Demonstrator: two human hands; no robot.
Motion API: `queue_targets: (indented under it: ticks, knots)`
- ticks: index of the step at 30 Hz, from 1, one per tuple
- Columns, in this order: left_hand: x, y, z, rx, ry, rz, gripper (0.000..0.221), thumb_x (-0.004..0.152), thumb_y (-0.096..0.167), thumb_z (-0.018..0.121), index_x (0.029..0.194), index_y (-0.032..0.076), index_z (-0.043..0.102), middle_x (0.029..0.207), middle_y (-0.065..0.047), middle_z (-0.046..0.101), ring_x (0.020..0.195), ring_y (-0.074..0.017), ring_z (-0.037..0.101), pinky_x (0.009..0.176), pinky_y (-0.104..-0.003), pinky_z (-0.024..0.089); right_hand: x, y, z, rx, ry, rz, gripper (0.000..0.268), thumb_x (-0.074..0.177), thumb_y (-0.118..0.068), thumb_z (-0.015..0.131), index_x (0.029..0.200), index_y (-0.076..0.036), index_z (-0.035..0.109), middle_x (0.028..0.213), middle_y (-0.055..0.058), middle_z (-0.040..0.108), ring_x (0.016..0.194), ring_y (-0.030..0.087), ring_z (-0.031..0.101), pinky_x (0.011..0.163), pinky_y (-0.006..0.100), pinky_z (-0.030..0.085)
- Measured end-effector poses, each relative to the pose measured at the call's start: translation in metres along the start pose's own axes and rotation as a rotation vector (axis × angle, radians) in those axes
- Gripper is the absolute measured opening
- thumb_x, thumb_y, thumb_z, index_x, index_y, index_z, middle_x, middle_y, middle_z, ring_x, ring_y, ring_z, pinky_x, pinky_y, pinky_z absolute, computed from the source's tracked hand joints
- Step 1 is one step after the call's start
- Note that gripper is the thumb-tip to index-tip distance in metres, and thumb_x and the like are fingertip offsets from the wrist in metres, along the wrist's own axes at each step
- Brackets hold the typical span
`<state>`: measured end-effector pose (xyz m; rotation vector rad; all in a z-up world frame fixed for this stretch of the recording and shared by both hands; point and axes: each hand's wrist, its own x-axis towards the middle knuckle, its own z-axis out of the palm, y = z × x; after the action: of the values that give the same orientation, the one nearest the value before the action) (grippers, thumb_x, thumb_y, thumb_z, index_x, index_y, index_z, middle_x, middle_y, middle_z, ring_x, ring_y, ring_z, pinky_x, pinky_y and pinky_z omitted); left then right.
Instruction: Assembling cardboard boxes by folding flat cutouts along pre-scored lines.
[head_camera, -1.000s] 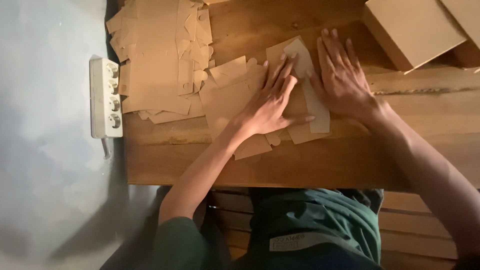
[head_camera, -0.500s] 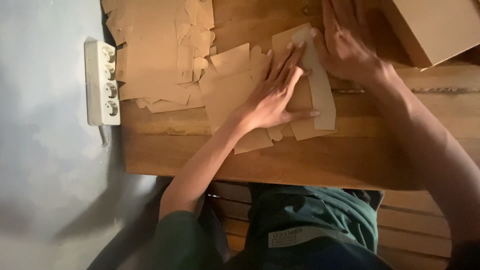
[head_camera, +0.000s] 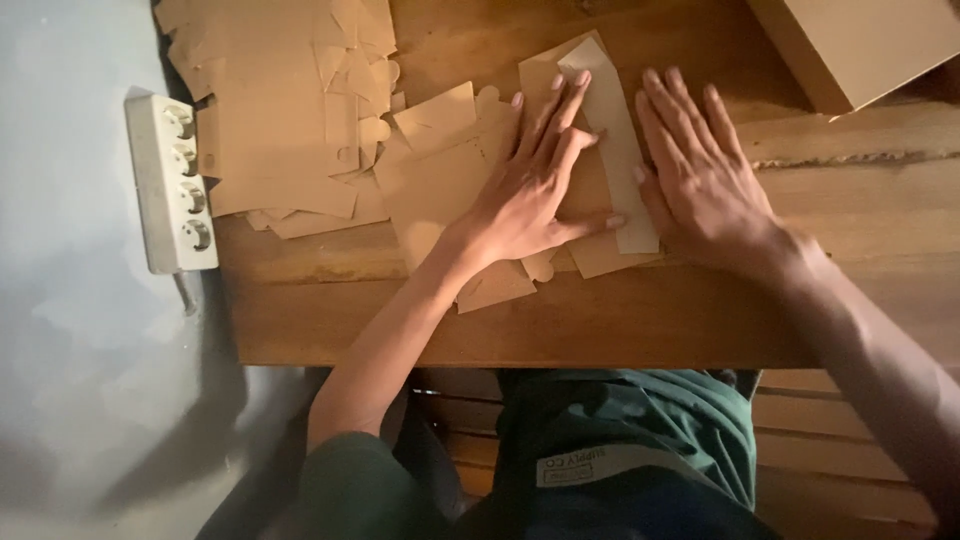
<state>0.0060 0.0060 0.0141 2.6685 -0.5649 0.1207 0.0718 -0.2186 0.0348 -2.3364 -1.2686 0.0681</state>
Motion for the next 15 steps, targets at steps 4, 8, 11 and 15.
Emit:
queue_targets:
  ticks: [4, 8, 11, 15]
  knots:
    - [-0.001, -0.002, 0.000, 0.019, 0.011, 0.004, 0.082, 0.099, 0.076, 0.068, 0.135, 0.006, 0.048, 0.170, -0.020, 0.002, 0.162, -0.0382, 0.003, 0.135, -0.065, 0.006, -0.023, -0.012, 0.001, -0.032, 0.049, -0.020, 0.057, 0.108, -0.010, 0.043, 0.157, 0.017, 0.031, 0.165, 0.034, 0.029, 0.156, 0.045, 0.022, 0.129, 0.055, 0.013]
    - [0.000, -0.002, 0.000, 0.019, -0.003, -0.001, 0.084, 0.100, 0.075, 0.068, 0.140, 0.005, 0.045, 0.170, -0.020, -0.001, 0.162, -0.0400, 0.005, 0.134, -0.065, 0.007, -0.035, -0.027, -0.002, -0.023, 0.012, 0.054, 0.059, 0.108, -0.014, 0.038, 0.159, 0.015, 0.029, 0.167, 0.031, 0.026, 0.158, 0.041, 0.019, 0.130, 0.054, 0.009]
    - [-0.002, -0.002, 0.003, 0.055, 0.020, 0.006, 0.084, 0.101, 0.076, 0.068, 0.142, 0.006, 0.047, 0.169, -0.020, 0.000, 0.162, -0.0396, 0.004, 0.134, -0.065, 0.009, -0.038, -0.031, -0.002, -0.023, 0.004, 0.100, 0.060, 0.105, -0.011, 0.040, 0.158, 0.015, 0.029, 0.166, 0.032, 0.028, 0.157, 0.042, 0.020, 0.130, 0.054, 0.010]
    - [-0.001, -0.003, 0.002, 0.039, 0.005, 0.011, 0.083, 0.103, 0.077, 0.060, 0.141, 0.004, 0.048, 0.169, -0.022, -0.002, 0.161, -0.0389, 0.002, 0.135, -0.064, 0.006, -0.029, -0.025, -0.001, -0.001, -0.002, 0.107, 0.061, 0.105, -0.013, 0.039, 0.158, 0.015, 0.028, 0.167, 0.033, 0.026, 0.157, 0.044, 0.017, 0.129, 0.056, 0.008]
